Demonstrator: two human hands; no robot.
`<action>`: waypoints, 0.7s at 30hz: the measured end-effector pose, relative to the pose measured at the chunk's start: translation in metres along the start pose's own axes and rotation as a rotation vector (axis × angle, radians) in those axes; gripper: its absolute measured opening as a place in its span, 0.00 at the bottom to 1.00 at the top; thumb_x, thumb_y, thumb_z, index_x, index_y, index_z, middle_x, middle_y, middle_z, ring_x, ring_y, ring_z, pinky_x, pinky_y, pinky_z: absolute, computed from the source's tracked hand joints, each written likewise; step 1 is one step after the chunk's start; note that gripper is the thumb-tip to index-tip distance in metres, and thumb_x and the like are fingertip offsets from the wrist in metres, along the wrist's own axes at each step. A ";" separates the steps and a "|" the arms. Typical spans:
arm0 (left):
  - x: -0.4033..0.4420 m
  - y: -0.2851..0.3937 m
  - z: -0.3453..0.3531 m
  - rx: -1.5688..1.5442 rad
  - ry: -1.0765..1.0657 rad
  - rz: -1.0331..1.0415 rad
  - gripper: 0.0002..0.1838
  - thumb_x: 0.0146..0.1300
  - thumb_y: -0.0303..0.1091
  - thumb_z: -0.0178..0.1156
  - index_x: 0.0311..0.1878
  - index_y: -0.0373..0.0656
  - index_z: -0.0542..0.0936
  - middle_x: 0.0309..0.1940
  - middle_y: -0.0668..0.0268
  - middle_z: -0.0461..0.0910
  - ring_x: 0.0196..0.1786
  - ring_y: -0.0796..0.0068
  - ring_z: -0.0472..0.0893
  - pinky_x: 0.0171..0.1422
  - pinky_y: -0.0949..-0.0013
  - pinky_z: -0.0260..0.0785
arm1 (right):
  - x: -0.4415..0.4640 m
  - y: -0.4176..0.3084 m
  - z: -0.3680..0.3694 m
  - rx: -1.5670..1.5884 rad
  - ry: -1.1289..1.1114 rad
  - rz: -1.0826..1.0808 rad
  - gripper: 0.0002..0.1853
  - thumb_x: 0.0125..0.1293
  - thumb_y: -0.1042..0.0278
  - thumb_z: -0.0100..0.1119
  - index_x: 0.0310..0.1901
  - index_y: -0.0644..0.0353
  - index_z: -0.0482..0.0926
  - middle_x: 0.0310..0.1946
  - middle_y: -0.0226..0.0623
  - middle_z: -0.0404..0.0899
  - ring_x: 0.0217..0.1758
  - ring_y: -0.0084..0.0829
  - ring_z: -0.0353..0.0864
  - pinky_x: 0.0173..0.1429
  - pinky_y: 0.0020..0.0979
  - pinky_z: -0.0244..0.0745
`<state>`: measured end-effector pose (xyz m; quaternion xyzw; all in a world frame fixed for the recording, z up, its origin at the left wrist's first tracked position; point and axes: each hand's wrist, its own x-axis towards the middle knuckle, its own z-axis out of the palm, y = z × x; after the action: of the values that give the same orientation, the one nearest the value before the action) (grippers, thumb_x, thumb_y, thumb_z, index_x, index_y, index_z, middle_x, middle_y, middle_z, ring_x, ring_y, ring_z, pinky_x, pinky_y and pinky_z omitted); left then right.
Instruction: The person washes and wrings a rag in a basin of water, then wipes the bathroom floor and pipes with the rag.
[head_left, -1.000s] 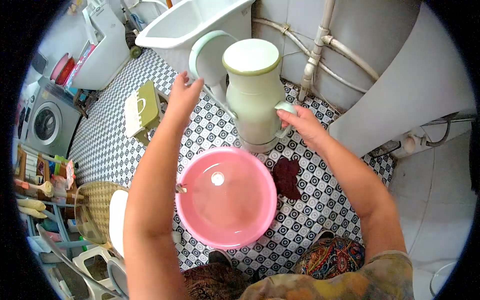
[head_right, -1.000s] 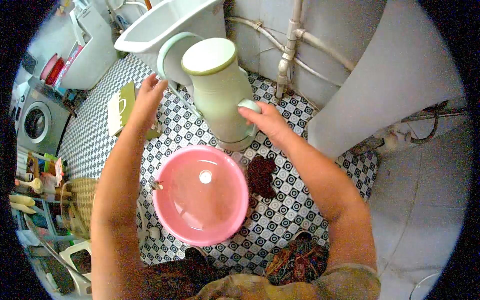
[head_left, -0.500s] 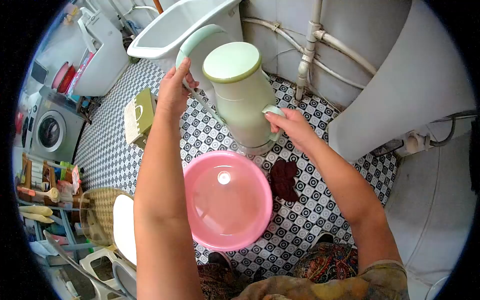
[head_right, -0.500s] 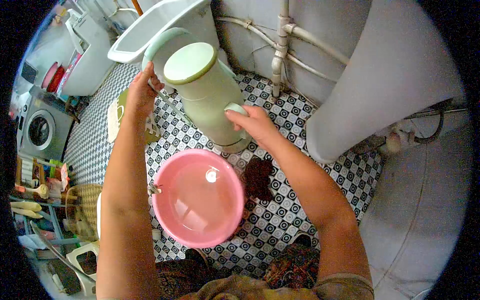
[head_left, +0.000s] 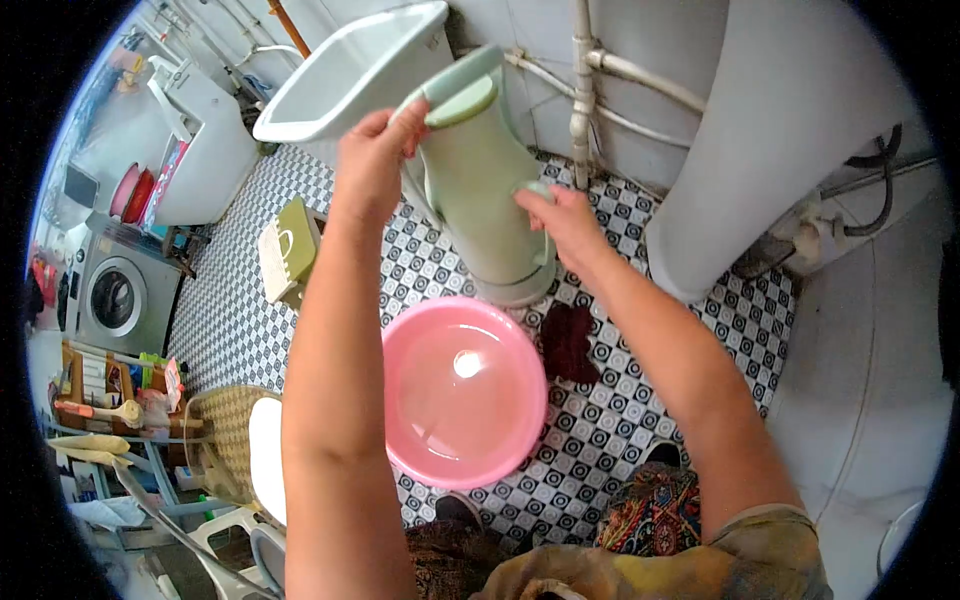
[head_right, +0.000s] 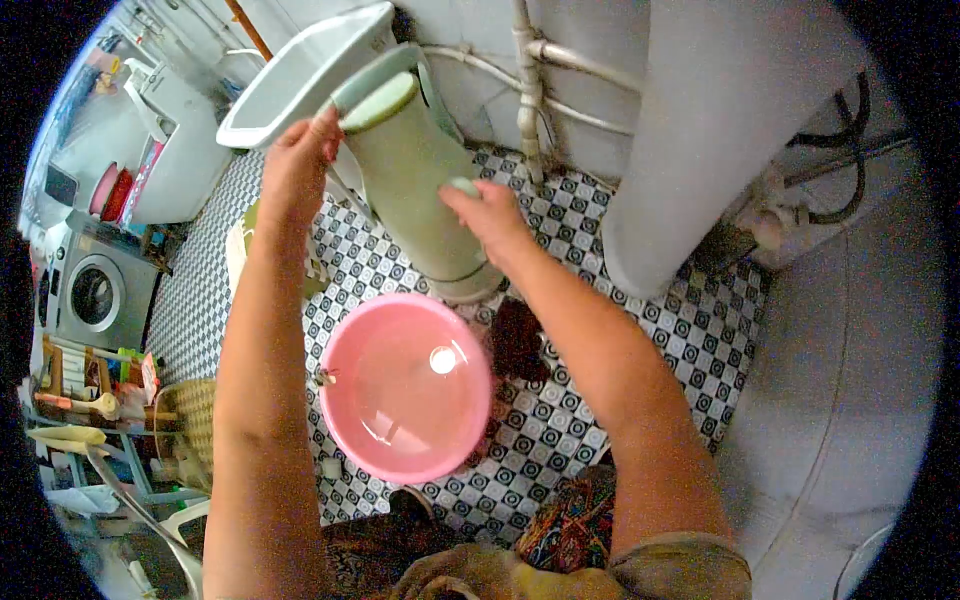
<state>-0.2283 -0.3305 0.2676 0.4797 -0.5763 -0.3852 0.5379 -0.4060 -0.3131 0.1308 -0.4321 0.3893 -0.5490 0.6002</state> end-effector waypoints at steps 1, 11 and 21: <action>-0.002 0.003 0.002 -0.070 -0.016 0.022 0.14 0.52 0.40 0.63 0.25 0.37 0.77 0.17 0.73 0.69 0.22 0.85 0.63 0.29 0.81 0.52 | -0.007 -0.013 -0.002 -0.002 -0.001 0.010 0.12 0.52 0.61 0.60 0.30 0.63 0.78 0.19 0.25 0.72 0.21 0.17 0.65 0.27 0.20 0.59; -0.079 0.074 0.051 -0.188 -0.111 0.061 0.14 0.59 0.36 0.53 0.42 0.33 0.74 0.37 0.63 0.75 0.39 0.77 0.72 0.42 0.77 0.60 | -0.088 -0.084 -0.040 -0.043 0.251 0.009 0.19 0.55 0.53 0.55 0.14 0.56 0.70 0.12 0.24 0.64 0.16 0.18 0.60 0.23 0.22 0.54; -0.163 0.090 0.106 -0.559 -0.222 -0.045 0.10 0.56 0.32 0.58 0.37 0.35 0.77 0.29 0.69 0.78 0.31 0.86 0.70 0.38 0.81 0.61 | -0.183 -0.114 -0.093 0.008 0.518 0.146 0.17 0.61 0.60 0.47 0.17 0.56 0.67 0.07 0.26 0.59 0.11 0.20 0.56 0.20 0.24 0.52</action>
<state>-0.3522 -0.1587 0.2999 0.2806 -0.4923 -0.5908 0.5744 -0.5476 -0.1424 0.2070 -0.2455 0.5581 -0.5979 0.5202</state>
